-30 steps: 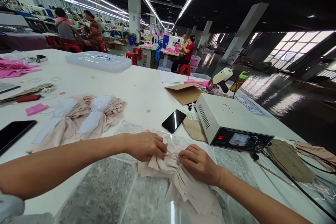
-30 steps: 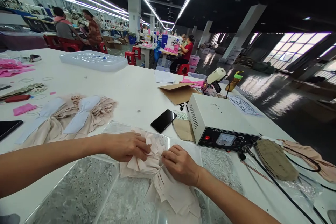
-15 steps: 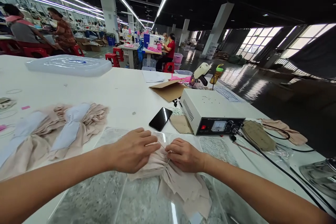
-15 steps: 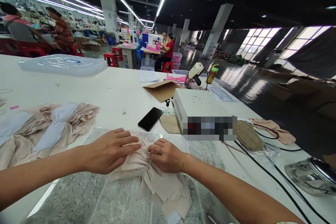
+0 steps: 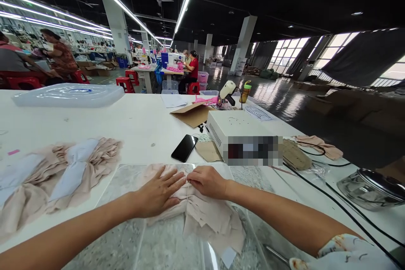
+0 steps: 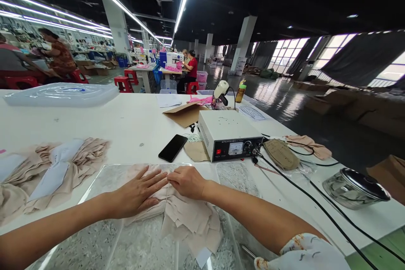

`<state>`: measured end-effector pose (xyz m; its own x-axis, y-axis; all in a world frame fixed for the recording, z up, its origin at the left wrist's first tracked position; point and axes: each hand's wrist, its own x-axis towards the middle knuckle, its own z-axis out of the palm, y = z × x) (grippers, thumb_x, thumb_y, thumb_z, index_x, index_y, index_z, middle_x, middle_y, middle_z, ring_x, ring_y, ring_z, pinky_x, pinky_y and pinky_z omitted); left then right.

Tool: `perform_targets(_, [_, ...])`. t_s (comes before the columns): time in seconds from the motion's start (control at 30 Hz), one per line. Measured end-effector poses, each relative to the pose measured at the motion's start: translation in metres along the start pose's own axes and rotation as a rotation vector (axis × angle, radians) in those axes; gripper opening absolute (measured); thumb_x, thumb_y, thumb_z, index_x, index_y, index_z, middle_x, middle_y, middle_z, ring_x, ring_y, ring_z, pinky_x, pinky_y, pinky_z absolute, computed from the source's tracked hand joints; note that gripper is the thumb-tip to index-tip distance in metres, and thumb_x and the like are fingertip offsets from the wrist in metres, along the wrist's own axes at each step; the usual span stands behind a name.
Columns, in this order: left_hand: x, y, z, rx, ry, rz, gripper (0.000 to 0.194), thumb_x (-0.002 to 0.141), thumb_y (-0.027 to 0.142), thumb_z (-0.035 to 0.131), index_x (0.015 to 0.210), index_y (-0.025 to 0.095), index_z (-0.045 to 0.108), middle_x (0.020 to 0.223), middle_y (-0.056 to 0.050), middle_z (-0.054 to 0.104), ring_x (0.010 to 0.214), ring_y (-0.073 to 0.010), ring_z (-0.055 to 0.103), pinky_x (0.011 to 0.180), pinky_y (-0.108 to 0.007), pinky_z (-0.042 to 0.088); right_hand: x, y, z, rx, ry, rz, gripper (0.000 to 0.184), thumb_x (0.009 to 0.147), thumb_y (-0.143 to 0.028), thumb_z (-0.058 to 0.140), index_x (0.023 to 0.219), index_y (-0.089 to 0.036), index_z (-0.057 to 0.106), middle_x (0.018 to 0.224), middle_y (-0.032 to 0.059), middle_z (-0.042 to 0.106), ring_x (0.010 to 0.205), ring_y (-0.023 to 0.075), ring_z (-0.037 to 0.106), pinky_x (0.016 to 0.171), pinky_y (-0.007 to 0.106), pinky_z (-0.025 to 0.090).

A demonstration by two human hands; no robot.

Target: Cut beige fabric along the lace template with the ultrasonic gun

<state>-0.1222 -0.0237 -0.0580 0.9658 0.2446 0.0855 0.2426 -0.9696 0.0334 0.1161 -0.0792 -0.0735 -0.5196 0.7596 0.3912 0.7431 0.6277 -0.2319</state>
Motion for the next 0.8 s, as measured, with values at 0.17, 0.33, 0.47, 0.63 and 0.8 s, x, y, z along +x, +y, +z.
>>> perform_targets(0.17, [-0.022, 0.041, -0.01, -0.093, 0.39, 0.019, 0.029, 0.1, 0.017, 0.04, 0.123, 0.018, 0.057, 0.124, -0.014, 0.062, 0.115, -0.0218, 0.059, 0.099, -0.036, 0.048, 0.0, -0.004, 0.009, 0.09, -0.025, 0.173, 0.019, 0.093, -0.032, 0.057, 0.102, -0.016, 0.063, 0.104, 0.0051, 0.064, 0.092, 0.0171, 0.063, 0.08, 0.037, 0.055])
perform_targets(0.33, [-0.025, 0.059, -0.017, -0.139, 0.295, -0.007, 0.036, 0.095, 0.02, 0.05, 0.13, 0.017, 0.052, 0.131, -0.015, 0.058, 0.129, -0.0303, 0.048, 0.11, -0.052, 0.037, 0.002, -0.002, 0.016, 0.195, -0.098, 0.271, 0.023, 0.093, -0.034, 0.057, 0.106, -0.016, 0.061, 0.101, 0.0045, 0.065, 0.083, 0.0151, 0.064, 0.073, 0.034, 0.056])
perform_targets(0.47, [0.021, 0.023, -0.035, -0.391, -0.007, -0.2, 0.032, 0.092, 0.02, 0.055, 0.123, 0.016, 0.06, 0.142, -0.014, 0.049, 0.138, -0.0307, 0.036, 0.116, -0.052, 0.022, 0.001, -0.006, 0.012, 0.222, -0.081, 0.276, 0.021, 0.092, -0.034, 0.058, 0.104, -0.017, 0.062, 0.109, 0.006, 0.064, 0.094, 0.0178, 0.063, 0.082, 0.039, 0.054])
perform_targets(0.63, [0.08, -0.024, -0.033, -0.573, -0.309, -0.227, 0.041, 0.052, 0.032, 0.091, 0.086, 0.02, 0.073, 0.086, 0.0, 0.071, 0.088, -0.0263, 0.067, 0.084, -0.035, 0.053, -0.001, -0.016, 0.001, 0.269, -0.082, 0.343, 0.019, 0.093, -0.034, 0.057, 0.093, -0.016, 0.064, 0.094, 0.003, 0.066, 0.083, 0.0149, 0.063, 0.078, 0.036, 0.054])
perform_targets(0.8, [0.105, -0.039, -0.01, -0.73, -0.482, -0.277, 0.023, 0.092, 0.034, 0.064, 0.1, 0.013, 0.065, 0.095, -0.004, 0.066, 0.083, -0.0178, 0.065, 0.075, -0.034, 0.056, 0.003, -0.029, -0.005, 0.383, -0.104, 0.524, 0.022, 0.091, -0.036, 0.059, 0.091, -0.014, 0.064, 0.084, 0.0004, 0.066, 0.071, 0.0123, 0.062, 0.067, 0.03, 0.054])
